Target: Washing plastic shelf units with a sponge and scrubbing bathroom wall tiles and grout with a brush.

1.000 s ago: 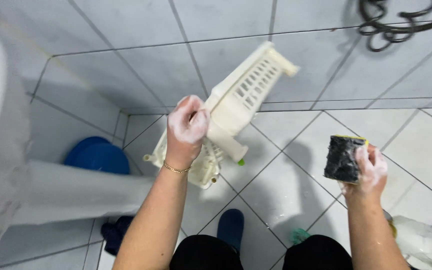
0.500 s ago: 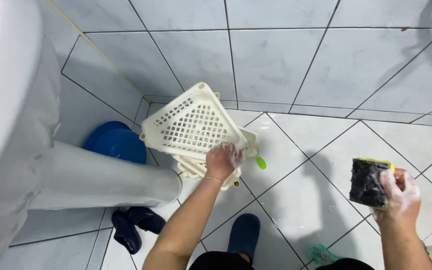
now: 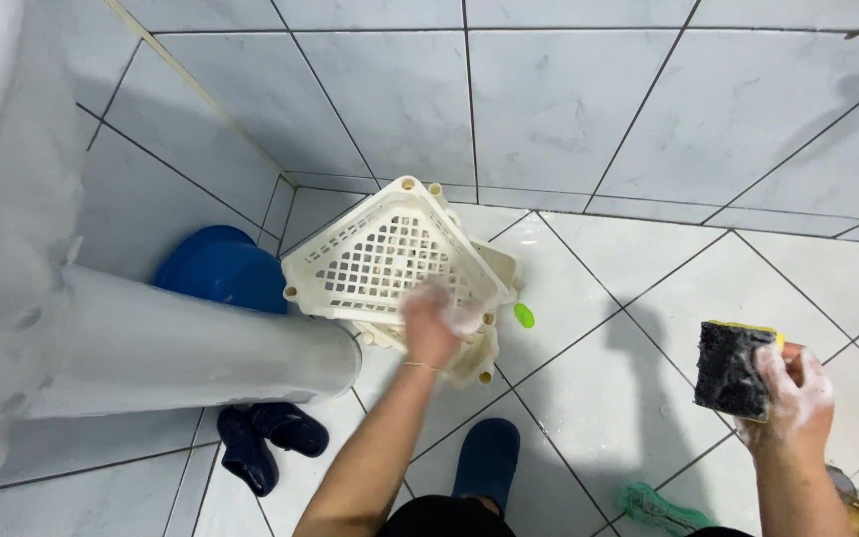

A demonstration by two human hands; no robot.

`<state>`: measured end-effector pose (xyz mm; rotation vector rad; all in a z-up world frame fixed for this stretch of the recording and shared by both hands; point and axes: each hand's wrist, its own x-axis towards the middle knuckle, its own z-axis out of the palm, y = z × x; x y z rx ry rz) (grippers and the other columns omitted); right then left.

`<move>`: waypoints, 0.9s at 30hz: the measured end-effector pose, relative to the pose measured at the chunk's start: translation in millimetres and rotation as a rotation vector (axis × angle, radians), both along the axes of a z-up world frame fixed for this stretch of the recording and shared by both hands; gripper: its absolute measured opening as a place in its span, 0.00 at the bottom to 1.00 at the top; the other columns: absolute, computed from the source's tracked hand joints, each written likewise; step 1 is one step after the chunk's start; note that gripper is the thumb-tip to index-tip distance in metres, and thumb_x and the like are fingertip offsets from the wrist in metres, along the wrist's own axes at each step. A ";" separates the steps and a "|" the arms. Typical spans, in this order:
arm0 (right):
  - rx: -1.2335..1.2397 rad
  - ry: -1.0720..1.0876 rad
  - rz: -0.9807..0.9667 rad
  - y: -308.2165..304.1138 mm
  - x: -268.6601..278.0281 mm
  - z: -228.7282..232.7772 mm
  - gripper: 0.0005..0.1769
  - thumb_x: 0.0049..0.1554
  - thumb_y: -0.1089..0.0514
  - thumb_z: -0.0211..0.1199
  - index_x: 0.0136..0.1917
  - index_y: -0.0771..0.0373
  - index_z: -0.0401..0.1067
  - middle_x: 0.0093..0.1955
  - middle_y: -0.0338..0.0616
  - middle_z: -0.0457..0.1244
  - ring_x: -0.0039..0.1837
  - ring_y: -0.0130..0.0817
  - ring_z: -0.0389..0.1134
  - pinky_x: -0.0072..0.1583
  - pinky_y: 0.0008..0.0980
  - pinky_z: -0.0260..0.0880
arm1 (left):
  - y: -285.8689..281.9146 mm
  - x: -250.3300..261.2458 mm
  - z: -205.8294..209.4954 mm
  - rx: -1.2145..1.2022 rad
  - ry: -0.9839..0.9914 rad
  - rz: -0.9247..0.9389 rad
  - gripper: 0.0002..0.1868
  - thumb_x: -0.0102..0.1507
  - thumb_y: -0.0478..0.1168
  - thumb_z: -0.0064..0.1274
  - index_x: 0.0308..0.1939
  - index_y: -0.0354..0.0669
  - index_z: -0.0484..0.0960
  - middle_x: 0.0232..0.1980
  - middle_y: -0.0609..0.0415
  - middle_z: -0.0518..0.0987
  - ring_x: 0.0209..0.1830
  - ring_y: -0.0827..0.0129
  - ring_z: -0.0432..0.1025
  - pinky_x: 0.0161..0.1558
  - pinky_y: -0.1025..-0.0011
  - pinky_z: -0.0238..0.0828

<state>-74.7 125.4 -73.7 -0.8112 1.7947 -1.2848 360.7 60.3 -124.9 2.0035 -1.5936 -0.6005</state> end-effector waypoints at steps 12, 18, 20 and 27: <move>0.292 -0.285 -0.069 2.0 38.1 -18.6 0.11 0.65 0.50 0.61 0.58 0.51 0.65 0.56 0.39 0.62 0.58 0.37 0.66 0.45 0.37 0.67 | 56.2 106.2 19.9 0.270 0.559 0.890 0.54 0.52 0.64 0.58 0.76 0.41 0.57 0.80 0.46 0.50 0.78 0.53 0.54 0.72 0.58 0.56; 0.188 -0.014 0.086 13.9 13.2 -38.0 0.14 0.63 0.62 0.60 0.62 0.65 0.66 0.55 0.46 0.62 0.57 0.35 0.65 0.54 0.26 0.63 | 13.0 151.0 -39.9 0.325 0.990 0.670 0.50 0.55 0.61 0.51 0.80 0.61 0.53 0.81 0.63 0.58 0.83 0.65 0.49 0.75 0.54 0.47; 0.233 -0.116 -0.001 13.1 15.8 -20.9 0.13 0.64 0.56 0.61 0.59 0.60 0.66 0.54 0.45 0.62 0.56 0.37 0.66 0.49 0.31 0.64 | 5.8 188.6 -103.7 0.372 1.025 0.576 0.46 0.58 0.59 0.49 0.80 0.59 0.55 0.81 0.63 0.60 0.82 0.67 0.51 0.74 0.54 0.52; 0.173 0.131 0.067 34.1 -35.2 -59.4 0.09 0.63 0.61 0.59 0.57 0.64 0.67 0.49 0.42 0.59 0.49 0.30 0.60 0.49 0.24 0.56 | -16.3 189.7 -91.3 0.433 0.939 0.364 0.34 0.59 0.56 0.52 0.68 0.54 0.68 0.74 0.58 0.69 0.77 0.66 0.59 0.66 0.61 0.60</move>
